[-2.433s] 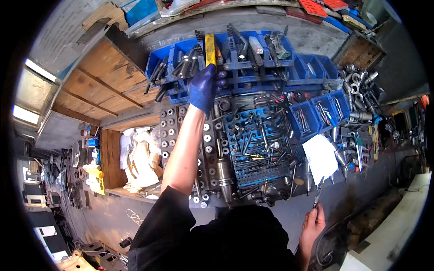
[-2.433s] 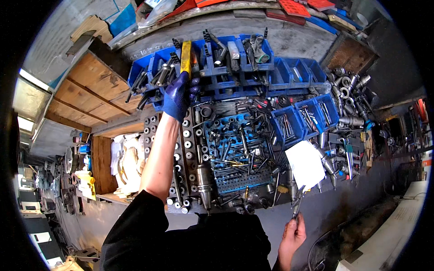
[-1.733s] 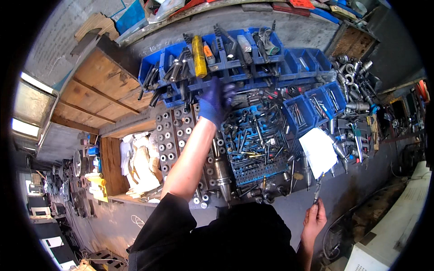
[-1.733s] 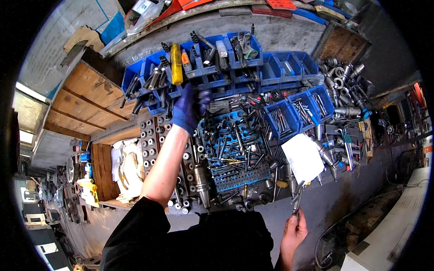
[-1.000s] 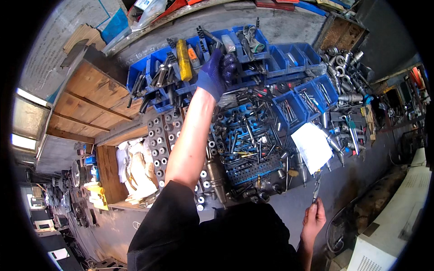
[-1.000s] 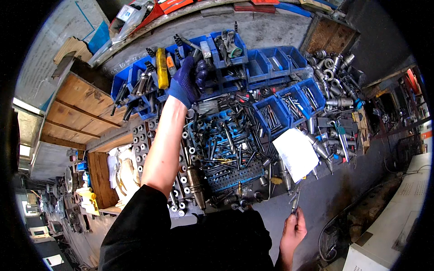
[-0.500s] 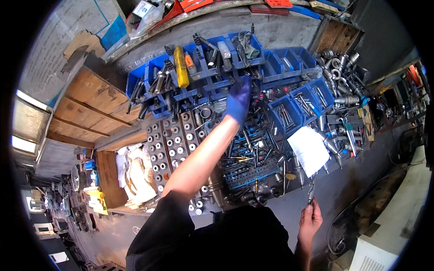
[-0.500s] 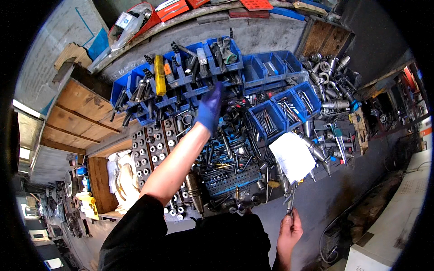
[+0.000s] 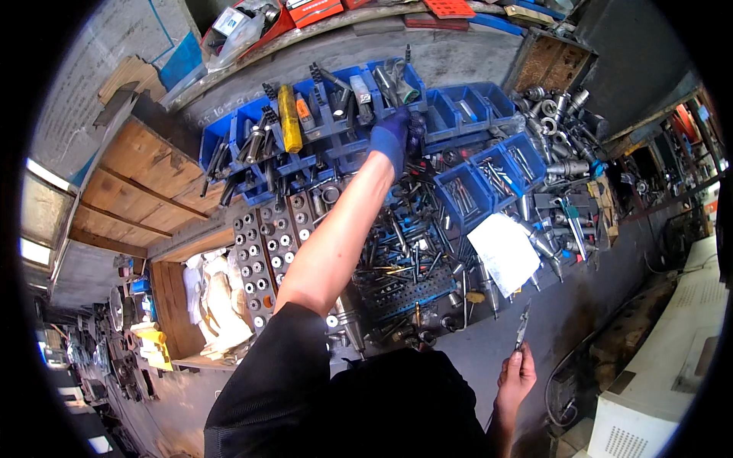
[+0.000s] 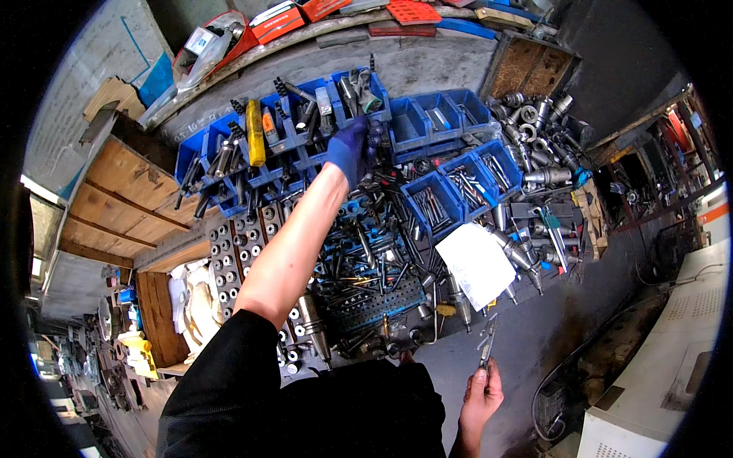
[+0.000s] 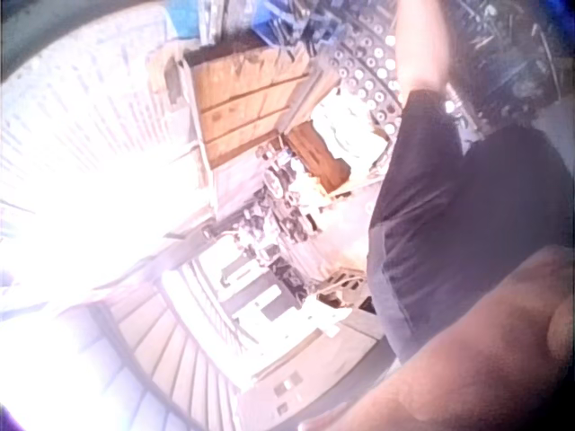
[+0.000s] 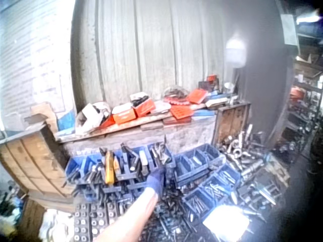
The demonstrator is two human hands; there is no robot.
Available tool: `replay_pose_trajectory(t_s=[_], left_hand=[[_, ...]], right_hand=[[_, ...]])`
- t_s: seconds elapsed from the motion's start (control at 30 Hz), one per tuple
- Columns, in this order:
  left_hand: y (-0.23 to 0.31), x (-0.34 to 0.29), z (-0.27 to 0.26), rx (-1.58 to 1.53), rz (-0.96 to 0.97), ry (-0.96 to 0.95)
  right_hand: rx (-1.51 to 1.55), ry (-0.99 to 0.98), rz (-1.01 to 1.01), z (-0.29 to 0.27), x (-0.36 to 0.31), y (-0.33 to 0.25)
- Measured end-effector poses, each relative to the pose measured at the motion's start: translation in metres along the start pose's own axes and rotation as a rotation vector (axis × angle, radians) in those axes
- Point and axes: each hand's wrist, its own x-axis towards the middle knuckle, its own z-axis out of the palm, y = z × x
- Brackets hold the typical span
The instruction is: The person picks up several metal rods and cylinders from blue storage bins, measures them with a caliper, and places them back into specific slots or bins. The person then walks across the fabrication floor to a different metal workbench and picks up a long metal pipe.
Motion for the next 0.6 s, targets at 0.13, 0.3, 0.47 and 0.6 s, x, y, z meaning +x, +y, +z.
replay_pose_trajectory(t_s=[0.13, 0.3, 0.47, 0.6], left_hand=[[0.002, -0.081, 0.003, -0.062, 0.133, -0.160], [0.021, -0.183, 0.007, 0.077, 0.360, -0.388], [0.034, -0.239, -0.023, 0.382, 0.534, -0.299], [0.050, -0.282, -0.026, 0.287, 0.397, -0.233]], right_hand=[[0.001, -0.020, 0.000, 0.004, 0.004, -0.005], [-0.017, -0.052, 0.014, 0.012, 0.008, -0.009], [-0.013, -0.143, 0.091, 0.020, 0.016, -0.011], [0.028, -0.122, 0.122, 0.035, 0.013, -0.023]])
